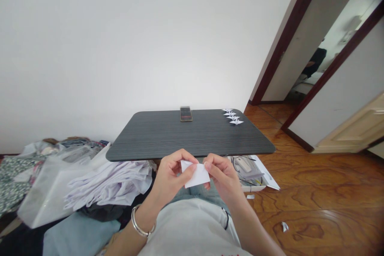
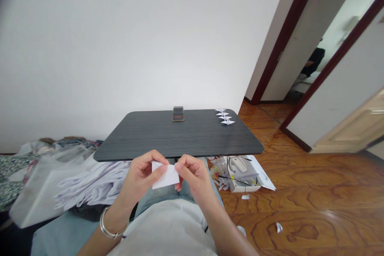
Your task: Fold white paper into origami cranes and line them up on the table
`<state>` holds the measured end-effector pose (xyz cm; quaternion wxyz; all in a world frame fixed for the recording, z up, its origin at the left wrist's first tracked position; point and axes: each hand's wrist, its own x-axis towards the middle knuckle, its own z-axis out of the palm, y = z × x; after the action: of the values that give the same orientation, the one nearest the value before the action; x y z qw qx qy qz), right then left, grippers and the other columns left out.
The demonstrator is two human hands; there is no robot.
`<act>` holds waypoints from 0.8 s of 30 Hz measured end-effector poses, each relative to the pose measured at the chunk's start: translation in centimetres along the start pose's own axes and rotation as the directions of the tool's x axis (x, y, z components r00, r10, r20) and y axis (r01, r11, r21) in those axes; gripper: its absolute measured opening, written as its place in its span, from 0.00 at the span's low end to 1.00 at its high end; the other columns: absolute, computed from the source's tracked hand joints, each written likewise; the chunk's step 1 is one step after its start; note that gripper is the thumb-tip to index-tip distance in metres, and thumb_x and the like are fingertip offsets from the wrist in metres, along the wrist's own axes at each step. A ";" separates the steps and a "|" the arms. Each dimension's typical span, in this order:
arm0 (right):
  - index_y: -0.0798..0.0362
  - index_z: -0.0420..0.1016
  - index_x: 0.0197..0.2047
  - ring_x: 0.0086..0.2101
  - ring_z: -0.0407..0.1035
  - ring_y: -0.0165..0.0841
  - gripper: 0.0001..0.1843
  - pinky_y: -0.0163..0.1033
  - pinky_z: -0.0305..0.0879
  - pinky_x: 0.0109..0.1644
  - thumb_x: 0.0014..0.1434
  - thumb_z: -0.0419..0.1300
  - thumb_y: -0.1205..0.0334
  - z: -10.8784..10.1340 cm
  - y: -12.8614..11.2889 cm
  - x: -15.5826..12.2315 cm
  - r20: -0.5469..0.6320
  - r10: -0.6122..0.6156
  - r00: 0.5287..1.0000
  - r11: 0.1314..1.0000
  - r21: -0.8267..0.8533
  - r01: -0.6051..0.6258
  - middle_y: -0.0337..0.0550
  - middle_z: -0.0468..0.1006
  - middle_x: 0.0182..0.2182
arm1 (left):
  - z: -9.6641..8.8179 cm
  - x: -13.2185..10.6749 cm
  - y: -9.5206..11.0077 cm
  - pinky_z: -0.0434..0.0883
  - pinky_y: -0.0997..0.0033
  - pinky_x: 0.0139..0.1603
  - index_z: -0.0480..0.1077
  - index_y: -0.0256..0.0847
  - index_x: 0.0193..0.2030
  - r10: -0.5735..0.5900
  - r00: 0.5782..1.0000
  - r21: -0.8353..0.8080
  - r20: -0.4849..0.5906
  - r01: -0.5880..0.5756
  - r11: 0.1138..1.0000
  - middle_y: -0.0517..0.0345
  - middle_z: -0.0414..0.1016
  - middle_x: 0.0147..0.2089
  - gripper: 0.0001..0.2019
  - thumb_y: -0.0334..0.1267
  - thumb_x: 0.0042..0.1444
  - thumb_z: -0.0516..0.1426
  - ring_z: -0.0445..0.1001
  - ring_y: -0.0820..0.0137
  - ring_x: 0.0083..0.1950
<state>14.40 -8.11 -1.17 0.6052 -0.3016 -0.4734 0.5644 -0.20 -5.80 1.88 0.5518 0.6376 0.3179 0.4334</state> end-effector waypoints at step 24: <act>0.54 0.66 0.23 0.15 0.61 0.25 0.14 0.29 0.59 0.18 0.54 0.58 0.55 0.1 0.2 0.2 -0.098 -0.148 0.984 0.956 -0.270 0.117 0.33 0.65 0.14 | -0.2 0.4 -0.6 0.60 0.80 0.22 0.67 0.36 0.34 -0.006 0.999 0.074 -0.052 0.010 0.997 0.63 0.66 0.22 0.10 0.42 0.51 0.59 0.63 0.77 0.23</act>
<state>14.19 -7.89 -1.27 0.6229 -0.3796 -0.5272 0.4359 -0.18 -5.28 1.36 0.5211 0.6448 0.3504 0.4357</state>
